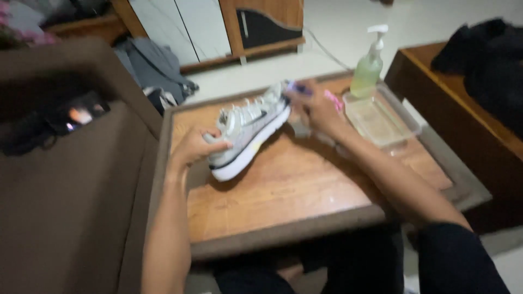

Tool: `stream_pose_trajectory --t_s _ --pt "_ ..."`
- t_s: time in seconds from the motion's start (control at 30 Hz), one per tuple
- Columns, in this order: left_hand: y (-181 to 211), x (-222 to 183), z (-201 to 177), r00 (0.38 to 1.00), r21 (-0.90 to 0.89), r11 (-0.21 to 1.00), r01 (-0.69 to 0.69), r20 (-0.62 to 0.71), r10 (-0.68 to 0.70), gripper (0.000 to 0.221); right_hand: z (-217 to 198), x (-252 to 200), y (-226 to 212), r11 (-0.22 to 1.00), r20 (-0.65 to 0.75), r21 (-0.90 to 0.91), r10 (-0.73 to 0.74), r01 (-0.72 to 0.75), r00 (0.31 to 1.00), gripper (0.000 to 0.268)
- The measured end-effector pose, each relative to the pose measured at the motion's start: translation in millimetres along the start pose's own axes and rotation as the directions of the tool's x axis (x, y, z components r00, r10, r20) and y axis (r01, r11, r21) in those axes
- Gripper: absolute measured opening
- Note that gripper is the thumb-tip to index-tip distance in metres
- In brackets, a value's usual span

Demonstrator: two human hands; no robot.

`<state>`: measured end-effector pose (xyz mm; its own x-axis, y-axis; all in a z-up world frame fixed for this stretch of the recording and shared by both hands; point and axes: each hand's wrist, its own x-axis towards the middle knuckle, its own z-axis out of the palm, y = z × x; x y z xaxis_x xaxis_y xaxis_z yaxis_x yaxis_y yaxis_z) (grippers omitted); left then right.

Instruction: Cleaning a sneaker by scrubbing the midsole and upper with a brush and wiping it with a cloth.

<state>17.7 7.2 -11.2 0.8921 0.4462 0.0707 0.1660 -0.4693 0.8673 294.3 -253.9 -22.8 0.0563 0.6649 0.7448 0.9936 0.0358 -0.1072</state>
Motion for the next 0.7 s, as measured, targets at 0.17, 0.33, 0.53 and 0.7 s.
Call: stream_pose_trajectory --t_s 0.17,0.33,0.53,0.7 --pt "19 -2 6 0.990 0.056 0.990 -0.127 0.073 0.123 0.026 -4 -14 -25 0.976 0.043 0.214 0.035 -0.043 0.998 0.042" --pt "24 -18 0 0.965 0.078 0.964 -0.255 0.075 0.249 0.029 -22 -10 -10 0.957 -0.013 0.284 0.071 -0.065 0.997 0.043" --pt "20 -25 -22 0.867 0.184 0.849 -0.496 0.059 0.494 0.027 -50 -15 -29 0.771 -0.011 0.465 0.495 -0.434 0.869 0.049" --pt "30 -33 -19 0.841 0.470 0.724 -0.506 0.080 0.536 0.033 -21 -20 -10 0.867 0.085 0.327 0.369 -0.376 0.926 0.043"
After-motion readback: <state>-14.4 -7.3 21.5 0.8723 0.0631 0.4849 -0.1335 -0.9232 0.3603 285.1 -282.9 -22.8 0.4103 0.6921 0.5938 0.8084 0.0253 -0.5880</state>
